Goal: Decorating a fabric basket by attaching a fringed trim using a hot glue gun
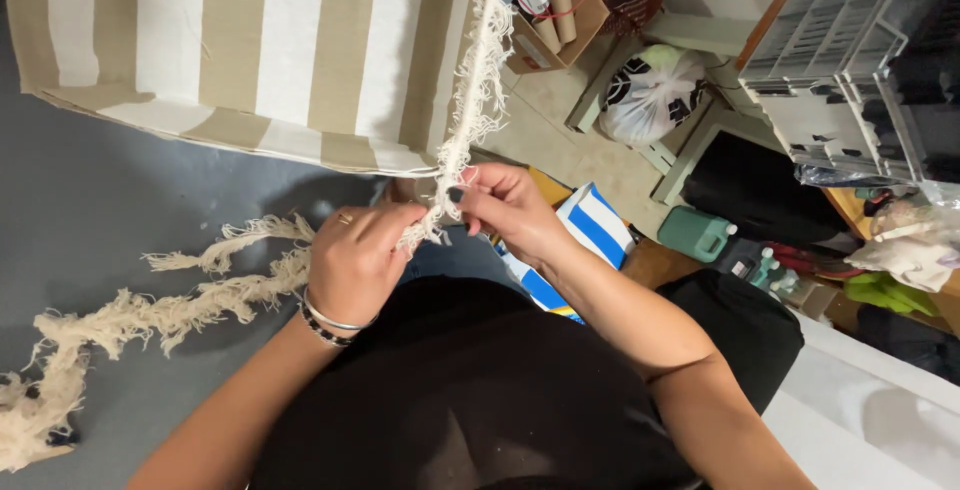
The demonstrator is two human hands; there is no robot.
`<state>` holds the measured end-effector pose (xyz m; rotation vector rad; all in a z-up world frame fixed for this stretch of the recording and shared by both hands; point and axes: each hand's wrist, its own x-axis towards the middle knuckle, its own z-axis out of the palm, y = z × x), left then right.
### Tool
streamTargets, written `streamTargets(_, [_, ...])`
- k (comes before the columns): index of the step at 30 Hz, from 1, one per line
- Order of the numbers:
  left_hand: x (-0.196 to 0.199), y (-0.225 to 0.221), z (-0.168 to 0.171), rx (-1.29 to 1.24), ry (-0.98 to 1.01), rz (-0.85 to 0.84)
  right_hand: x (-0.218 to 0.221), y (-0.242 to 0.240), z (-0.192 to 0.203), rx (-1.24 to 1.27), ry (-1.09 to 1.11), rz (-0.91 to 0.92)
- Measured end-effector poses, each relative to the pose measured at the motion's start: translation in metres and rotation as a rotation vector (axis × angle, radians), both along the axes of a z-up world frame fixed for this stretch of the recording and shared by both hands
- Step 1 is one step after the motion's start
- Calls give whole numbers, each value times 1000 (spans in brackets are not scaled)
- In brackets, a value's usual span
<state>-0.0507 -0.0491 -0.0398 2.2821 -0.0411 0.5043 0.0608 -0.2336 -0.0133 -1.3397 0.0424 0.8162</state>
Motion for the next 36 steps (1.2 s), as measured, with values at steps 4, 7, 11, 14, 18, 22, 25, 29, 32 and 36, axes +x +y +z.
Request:
streamTargets(4, [-3, 10, 1, 16, -21, 9, -5, -16, -5, -43, -13, 19])
streamTargets(7, [0, 23, 7, 18, -64, 4, 1, -25, -2, -67, -133, 133])
streamTargets(11, [0, 31, 13, -81, -180, -45, 4, -37, 5, -162, -237, 265])
streamTargets(14, [-4, 32, 14, -72, -203, -52, 11, -42, 14, -314, -378, 345])
streamTargets(18, [-5, 31, 14, -47, -229, -63, 12, -37, 3, -194, -226, 232])
streamTargets(22, [0, 32, 17, -44, -275, -119, -9, -8, -25, 51, 152, 106])
streamTargets(25, [2, 35, 18, -31, -299, -105, -17, -10, -25, 51, 161, 78])
streamTargets(29, [-1, 39, 15, 21, -320, -115, -7, -46, -17, -109, -12, 206])
streamTargets(32, [-4, 42, 16, 52, -329, -132, 11, -58, 9, -381, -428, 415])
streamTargets(36, [-8, 41, 23, 77, -316, -168, 22, -56, 32, -491, -871, 332])
